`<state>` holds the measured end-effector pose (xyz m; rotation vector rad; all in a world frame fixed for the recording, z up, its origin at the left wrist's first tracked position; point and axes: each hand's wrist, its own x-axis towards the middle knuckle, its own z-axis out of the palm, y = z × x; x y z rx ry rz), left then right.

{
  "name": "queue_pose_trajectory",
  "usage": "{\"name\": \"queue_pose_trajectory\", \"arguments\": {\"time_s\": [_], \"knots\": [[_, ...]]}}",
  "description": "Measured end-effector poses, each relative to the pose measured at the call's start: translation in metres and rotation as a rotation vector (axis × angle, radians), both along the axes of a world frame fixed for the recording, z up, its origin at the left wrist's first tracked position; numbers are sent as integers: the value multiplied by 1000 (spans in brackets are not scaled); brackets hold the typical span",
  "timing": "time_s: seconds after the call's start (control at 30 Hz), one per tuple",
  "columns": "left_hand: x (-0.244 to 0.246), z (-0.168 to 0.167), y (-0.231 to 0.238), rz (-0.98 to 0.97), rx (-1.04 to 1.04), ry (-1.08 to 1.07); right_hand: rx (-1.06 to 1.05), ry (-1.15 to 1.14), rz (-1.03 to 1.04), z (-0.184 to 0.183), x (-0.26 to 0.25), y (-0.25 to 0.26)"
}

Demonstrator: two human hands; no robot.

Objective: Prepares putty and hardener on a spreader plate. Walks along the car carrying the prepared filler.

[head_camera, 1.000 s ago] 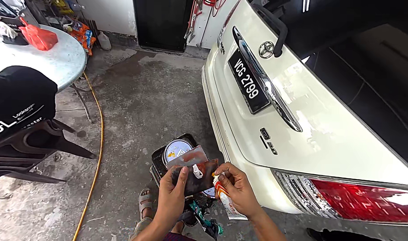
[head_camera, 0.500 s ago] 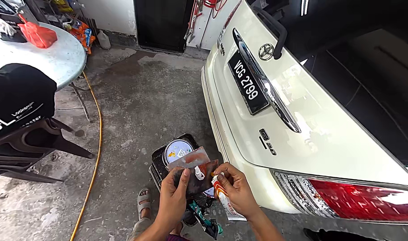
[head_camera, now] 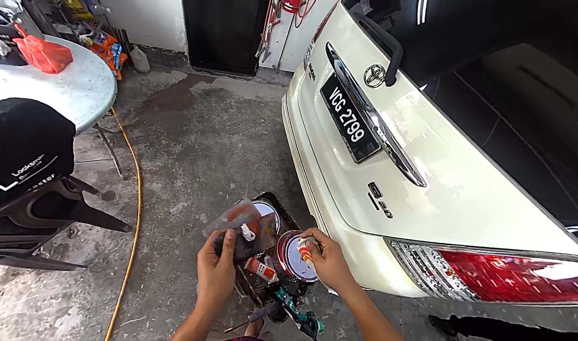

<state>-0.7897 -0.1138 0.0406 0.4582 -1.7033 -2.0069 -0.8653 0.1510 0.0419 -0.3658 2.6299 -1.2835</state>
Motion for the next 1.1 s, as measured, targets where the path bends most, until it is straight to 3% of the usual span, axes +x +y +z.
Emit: {"name": "queue_pose_trajectory", "arguments": {"time_s": [0.23,0.37,0.43,0.57,0.63,0.7,0.9,1.0,1.1], "knots": [[5,-4,-20,-146,319,-134,364,-37,-51,-96,-25,27],[5,-9,-19,-345,431,-161,429,30,-68,-88,-7,29],[5,-9,-15,-466,457,-184,253,68,-138,-62,15,19],[2,0,10,-736,459,-184,-560,-223,-271,-6,60,-19],[5,7,30,-850,453,-172,-838,-328,-367,7,79,-26],[11,19,54,-885,465,-187,-1011,-273,-520,8,92,-14],[38,54,133,-738,530,-153,-1140,82,-1153,36,140,87],[61,58,186,-729,497,-140,-1115,215,-1208,48,194,143],[92,58,247,-865,417,-107,-1045,304,-1178,48,250,181]]}}
